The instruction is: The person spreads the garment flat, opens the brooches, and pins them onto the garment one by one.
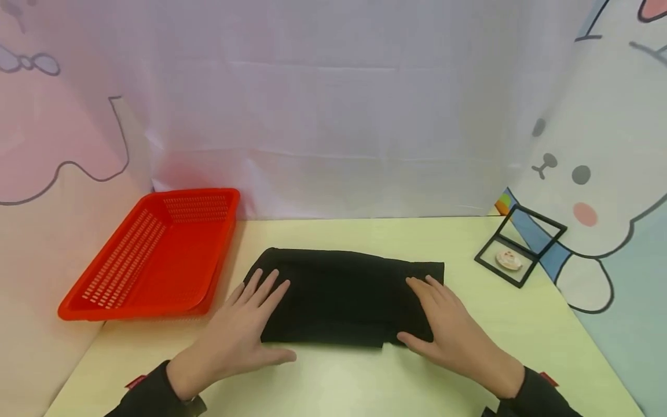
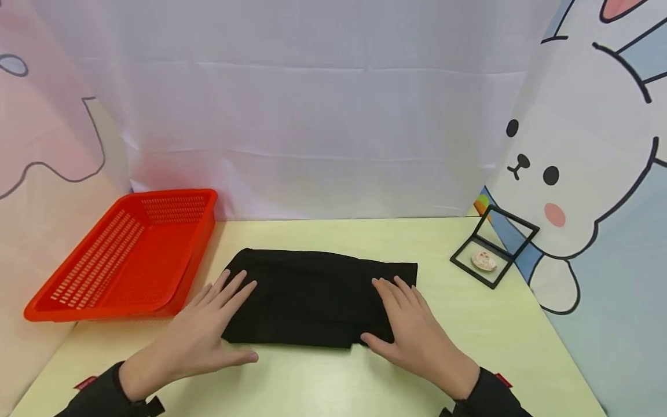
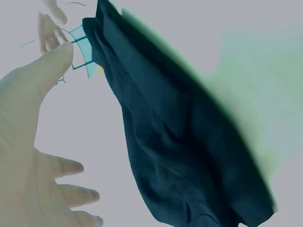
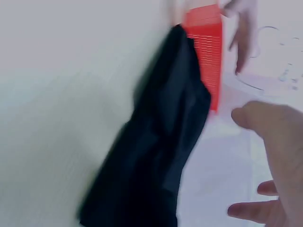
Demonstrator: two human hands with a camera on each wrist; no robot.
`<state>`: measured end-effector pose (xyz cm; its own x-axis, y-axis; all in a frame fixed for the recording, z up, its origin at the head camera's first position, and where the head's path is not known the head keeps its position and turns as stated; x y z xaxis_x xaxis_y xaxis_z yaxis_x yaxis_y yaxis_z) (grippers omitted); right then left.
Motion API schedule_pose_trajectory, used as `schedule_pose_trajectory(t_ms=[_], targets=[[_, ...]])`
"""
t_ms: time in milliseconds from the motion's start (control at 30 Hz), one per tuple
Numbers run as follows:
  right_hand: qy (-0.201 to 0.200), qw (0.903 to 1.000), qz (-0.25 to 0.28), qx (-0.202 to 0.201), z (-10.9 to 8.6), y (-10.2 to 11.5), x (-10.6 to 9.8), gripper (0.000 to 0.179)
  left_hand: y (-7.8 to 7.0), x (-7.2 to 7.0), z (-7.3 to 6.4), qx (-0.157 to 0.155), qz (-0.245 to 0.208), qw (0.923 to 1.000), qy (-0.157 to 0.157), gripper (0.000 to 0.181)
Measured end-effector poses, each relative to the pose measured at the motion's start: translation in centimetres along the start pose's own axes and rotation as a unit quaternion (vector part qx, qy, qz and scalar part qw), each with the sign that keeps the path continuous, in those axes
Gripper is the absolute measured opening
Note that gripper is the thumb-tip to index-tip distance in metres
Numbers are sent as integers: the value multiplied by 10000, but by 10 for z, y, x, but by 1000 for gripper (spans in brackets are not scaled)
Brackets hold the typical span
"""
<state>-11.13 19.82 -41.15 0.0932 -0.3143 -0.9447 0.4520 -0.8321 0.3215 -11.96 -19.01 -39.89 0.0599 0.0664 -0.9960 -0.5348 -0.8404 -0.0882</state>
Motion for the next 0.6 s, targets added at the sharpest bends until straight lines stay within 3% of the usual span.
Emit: schedule_pose_trajectory(t_ms=[167,267,467,600], targets=[[471,9969,458,422,-16,14,-1,104,-10,12,-22,-186,-341,9991,161,126],[581,9967,457,324,-22,21,3,105,-15,22,-26,-57,-560,9977,382,127],[798,9959,372,-230,-17,33,18,99,-17,42,-16,493,-743,9935,706,111],[984,9924,344,-660,-1,36,32,93,-10,50,-3,571,-628,9936,744,86]])
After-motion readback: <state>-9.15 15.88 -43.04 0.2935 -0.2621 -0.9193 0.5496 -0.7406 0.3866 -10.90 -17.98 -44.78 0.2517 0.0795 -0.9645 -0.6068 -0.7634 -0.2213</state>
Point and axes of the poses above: each hand's wrist, its own z-axis towards the middle knuckle, its own x-axis out of the palm, y = z × x, the point moved 1 cm from there along z, towards the middle knuckle, and after that the axes turned 9 degrees about y, right-handed, at the moved point
